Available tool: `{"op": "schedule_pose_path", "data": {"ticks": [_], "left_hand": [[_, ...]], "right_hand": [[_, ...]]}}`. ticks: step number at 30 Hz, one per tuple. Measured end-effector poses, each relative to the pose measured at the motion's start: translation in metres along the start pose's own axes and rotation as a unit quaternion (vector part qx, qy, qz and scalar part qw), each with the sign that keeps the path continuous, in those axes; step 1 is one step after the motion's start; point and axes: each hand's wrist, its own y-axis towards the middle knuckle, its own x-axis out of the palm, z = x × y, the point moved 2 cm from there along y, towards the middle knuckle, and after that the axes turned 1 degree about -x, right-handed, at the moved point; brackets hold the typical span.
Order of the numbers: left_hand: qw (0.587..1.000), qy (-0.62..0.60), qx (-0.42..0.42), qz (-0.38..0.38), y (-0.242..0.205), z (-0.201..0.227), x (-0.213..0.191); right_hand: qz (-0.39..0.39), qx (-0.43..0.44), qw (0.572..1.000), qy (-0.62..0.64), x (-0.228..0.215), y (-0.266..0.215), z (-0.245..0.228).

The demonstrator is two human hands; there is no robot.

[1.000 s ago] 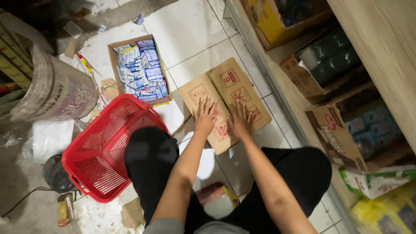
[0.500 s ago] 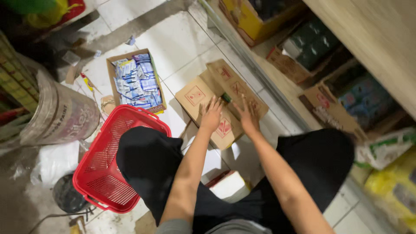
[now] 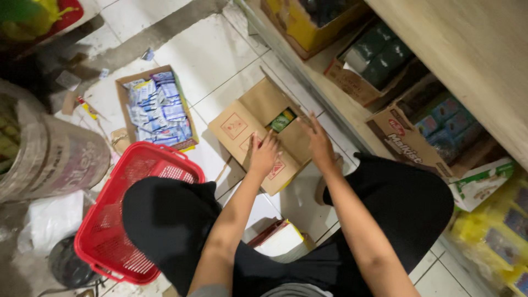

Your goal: The person arranges green and orange snack packets on a wire display rack. Then, the person sits on the floor, opens a cardboard box, and places green packets onto a wooden shelf.

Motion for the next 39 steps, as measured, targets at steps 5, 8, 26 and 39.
{"op": "schedule_pose_path", "data": {"ticks": [5,8,26,39], "left_hand": [[0.993,-0.086,-0.014,0.075,-0.010,-0.007,-0.061],[0.985,-0.125,-0.011,0.118,-0.015,-0.017,-0.109],[0.963,-0.157,-0.217,0.020,-0.134,-0.111,-0.107],[0.987,-0.079,-0.119,-0.073,-0.121,-0.067,-0.051]], "right_hand": [[0.015,-0.018,0.997,-0.068,0.016,0.005,0.013],[0.063,0.114,0.991,-0.036,0.021,0.021,0.058],[-0.173,-0.063,0.983,0.020,0.147,0.001,0.026],[-0.169,-0.061,0.979,-0.099,0.084,0.004,-0.051]]}}
